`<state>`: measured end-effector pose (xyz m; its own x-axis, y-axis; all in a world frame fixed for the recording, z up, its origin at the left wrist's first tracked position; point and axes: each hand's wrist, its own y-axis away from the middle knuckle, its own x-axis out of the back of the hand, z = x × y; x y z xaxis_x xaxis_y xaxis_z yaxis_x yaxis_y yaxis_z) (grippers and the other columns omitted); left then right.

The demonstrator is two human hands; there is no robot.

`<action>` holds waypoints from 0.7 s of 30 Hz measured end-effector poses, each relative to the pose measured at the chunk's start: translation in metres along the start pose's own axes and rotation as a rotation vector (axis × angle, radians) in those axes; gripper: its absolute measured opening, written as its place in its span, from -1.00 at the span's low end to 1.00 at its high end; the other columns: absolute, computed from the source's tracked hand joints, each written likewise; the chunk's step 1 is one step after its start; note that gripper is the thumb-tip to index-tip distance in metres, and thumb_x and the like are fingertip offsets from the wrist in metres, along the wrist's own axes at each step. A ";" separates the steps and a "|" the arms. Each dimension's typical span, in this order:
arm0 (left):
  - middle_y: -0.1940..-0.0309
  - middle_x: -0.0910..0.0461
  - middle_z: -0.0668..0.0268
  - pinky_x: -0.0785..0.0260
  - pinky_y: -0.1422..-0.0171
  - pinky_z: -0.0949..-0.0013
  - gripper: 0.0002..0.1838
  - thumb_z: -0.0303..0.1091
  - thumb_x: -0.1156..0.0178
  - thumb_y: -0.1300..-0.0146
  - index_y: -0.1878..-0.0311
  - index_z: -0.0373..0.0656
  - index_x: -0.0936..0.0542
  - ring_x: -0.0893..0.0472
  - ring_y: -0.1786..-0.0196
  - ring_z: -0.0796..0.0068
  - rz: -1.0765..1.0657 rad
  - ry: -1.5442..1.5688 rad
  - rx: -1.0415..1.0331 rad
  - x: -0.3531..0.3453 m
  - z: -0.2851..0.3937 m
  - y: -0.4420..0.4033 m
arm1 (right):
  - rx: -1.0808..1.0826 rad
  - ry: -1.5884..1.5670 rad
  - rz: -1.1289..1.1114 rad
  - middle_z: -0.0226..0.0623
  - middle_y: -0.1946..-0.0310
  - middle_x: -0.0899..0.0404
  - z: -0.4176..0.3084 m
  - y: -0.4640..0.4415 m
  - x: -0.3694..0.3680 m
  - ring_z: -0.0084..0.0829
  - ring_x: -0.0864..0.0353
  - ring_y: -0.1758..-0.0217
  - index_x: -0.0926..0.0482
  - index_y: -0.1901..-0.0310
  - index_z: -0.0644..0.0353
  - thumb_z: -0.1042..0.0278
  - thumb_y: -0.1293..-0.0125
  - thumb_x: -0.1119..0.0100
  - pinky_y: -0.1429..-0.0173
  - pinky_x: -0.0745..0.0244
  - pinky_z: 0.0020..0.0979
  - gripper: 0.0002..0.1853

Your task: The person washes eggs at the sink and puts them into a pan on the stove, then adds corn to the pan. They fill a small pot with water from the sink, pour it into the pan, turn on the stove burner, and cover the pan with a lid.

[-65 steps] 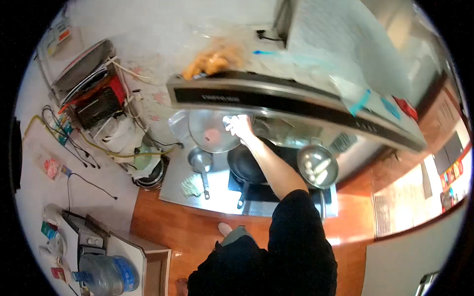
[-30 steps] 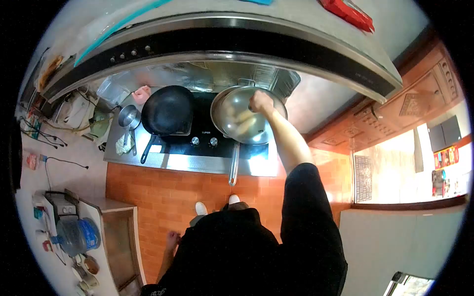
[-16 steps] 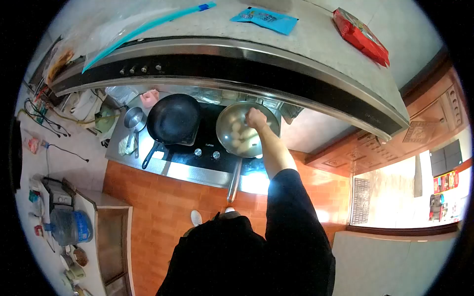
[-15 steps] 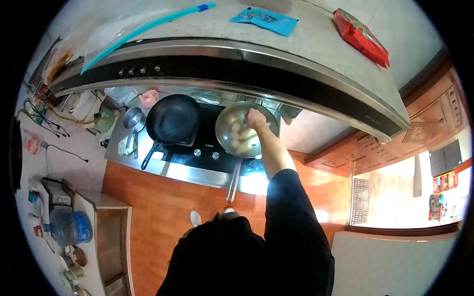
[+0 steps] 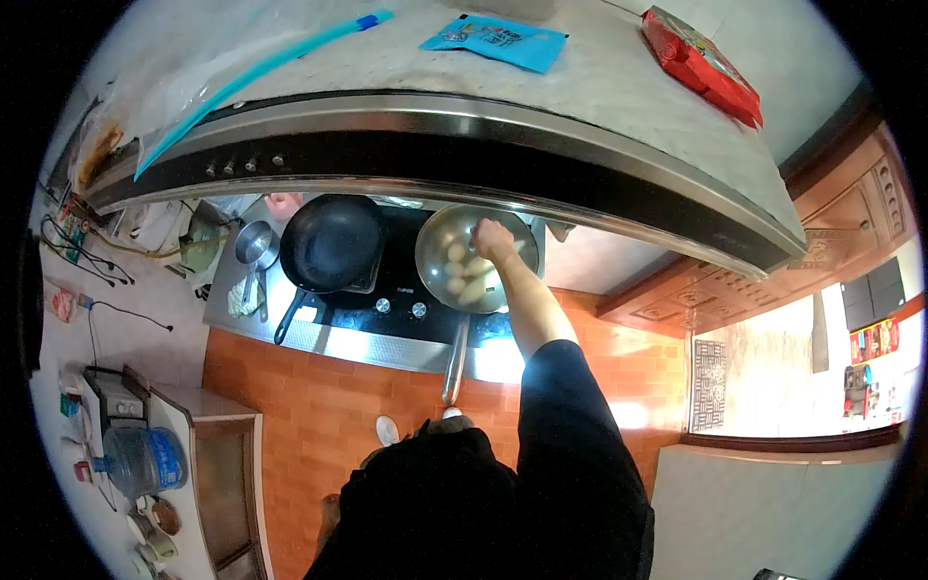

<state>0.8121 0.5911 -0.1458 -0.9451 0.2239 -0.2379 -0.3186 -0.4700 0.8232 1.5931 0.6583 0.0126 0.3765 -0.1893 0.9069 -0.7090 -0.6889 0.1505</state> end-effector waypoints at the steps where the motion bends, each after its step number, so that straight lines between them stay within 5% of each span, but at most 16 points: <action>1: 0.61 -0.50 0.20 -0.25 0.66 0.36 -0.84 -0.49 -0.08 -0.34 0.39 -0.29 -0.51 -0.43 0.71 0.43 -0.002 0.000 -0.002 0.000 -0.002 -0.002 | -0.001 0.011 -0.009 0.05 0.11 -0.64 -0.003 0.003 0.002 0.05 -0.59 -0.04 -0.66 0.13 0.12 0.05 -0.35 0.03 -0.10 -0.50 -0.03 -0.64; 3: 0.62 -0.49 0.23 -0.24 0.67 0.35 -0.85 -0.52 -0.08 -0.33 0.39 -0.28 -0.51 -0.43 0.70 0.42 0.188 -0.449 -0.115 -0.026 0.007 0.010 | -0.022 0.029 -0.012 0.03 0.08 -0.62 -0.006 0.006 0.004 0.03 -0.60 -0.03 -0.64 0.11 0.12 0.04 -0.34 0.01 -0.08 -0.51 -0.03 -0.64; 5: 0.62 -0.50 0.23 -0.25 0.65 0.37 -0.85 -0.53 -0.08 -0.33 0.40 -0.28 -0.52 -0.45 0.67 0.44 0.175 -0.412 -0.164 -0.031 0.005 0.012 | -0.046 0.047 -0.016 0.02 0.04 -0.60 -0.010 0.014 0.004 0.02 -0.60 -0.03 -0.61 0.08 0.13 0.02 -0.34 -0.02 -0.06 -0.52 -0.03 -0.63; 9: 0.59 -0.52 0.26 -0.31 0.54 0.40 -0.86 -0.49 -0.13 -0.31 0.40 -0.26 -0.54 -0.51 0.56 0.52 0.143 -0.490 -0.319 -0.027 -0.002 0.008 | 0.062 -0.088 0.613 0.07 0.10 -0.50 -0.028 0.099 0.013 0.07 -0.59 0.21 -0.45 0.14 0.25 0.13 -0.34 -0.08 0.13 -0.51 -0.02 -0.69; 10: 0.57 -0.54 0.26 -0.32 0.51 0.41 -0.85 -0.47 -0.14 -0.32 0.39 -0.26 -0.54 -0.51 0.54 0.53 0.073 -0.482 -0.368 0.040 -0.055 -0.052 | -0.009 -0.213 0.654 0.06 0.22 -0.53 -0.025 0.125 0.003 0.07 -0.58 0.24 -0.46 0.19 0.27 0.15 -0.34 -0.07 0.14 -0.48 -0.03 -0.70; 12: 0.54 -0.57 0.27 -0.33 0.46 0.42 -0.83 -0.43 -0.15 -0.33 0.39 -0.26 -0.55 -0.52 0.50 0.54 -0.072 -0.454 -0.459 0.051 -0.067 -0.077 | -0.177 -0.414 0.552 0.04 0.39 -0.57 -0.013 0.186 -0.038 0.06 -0.57 0.27 -0.51 0.21 0.27 0.13 -0.36 -0.06 0.17 -0.42 -0.04 -0.69; 14: 0.55 -0.55 0.28 -0.33 0.46 0.41 -0.82 -0.39 -0.14 -0.33 0.39 -0.25 -0.54 -0.51 0.51 0.54 0.042 -0.716 -0.438 0.070 -0.078 -0.092 | -0.282 -0.545 0.347 -0.12 0.48 -0.58 0.009 0.239 -0.107 -0.29 -0.56 0.47 -0.52 0.30 0.30 0.01 -0.35 -0.16 0.30 -0.44 -0.25 -0.59; 16: 0.57 -0.54 0.30 -0.32 0.45 0.40 -0.81 -0.36 -0.14 -0.34 0.39 -0.24 -0.54 -0.50 0.52 0.54 0.148 -0.989 -0.415 0.073 -0.074 -0.103 | -0.483 -1.022 0.039 -0.28 0.45 -0.57 0.003 0.273 -0.146 -0.49 -0.57 0.41 -0.54 0.26 0.29 -0.11 -0.32 -0.20 0.31 -0.47 -0.42 -0.52; 18: 0.60 -0.49 0.27 -0.32 0.47 0.35 -0.78 -0.33 -0.10 -0.36 0.38 -0.24 -0.51 -0.50 0.54 0.50 -0.201 -0.571 -0.596 0.059 -0.051 -0.100 | -0.591 -1.496 -0.125 -0.28 0.46 -0.55 -0.026 0.289 -0.136 -0.46 -0.56 0.44 -0.50 0.15 0.27 -0.09 -0.39 -0.09 0.35 -0.48 -0.44 -0.53; 21: 0.62 -0.46 0.24 -0.32 0.51 0.33 -0.79 -0.33 -0.07 -0.38 0.35 -0.26 -0.50 -0.48 0.58 0.44 0.010 -0.848 -0.079 -0.041 0.059 -0.034 | -0.551 -1.754 -0.170 -0.30 0.52 -0.50 -0.039 0.280 -0.131 -0.45 -0.52 0.52 -0.46 0.15 0.25 -0.04 -0.45 0.01 0.46 -0.45 -0.43 -0.58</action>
<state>0.8663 0.6483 -0.1336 -0.5837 0.7686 0.2618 -0.3448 -0.5266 0.7771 1.3216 0.5173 -0.0484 0.3132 -0.8212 -0.4769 -0.5566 -0.5657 0.6085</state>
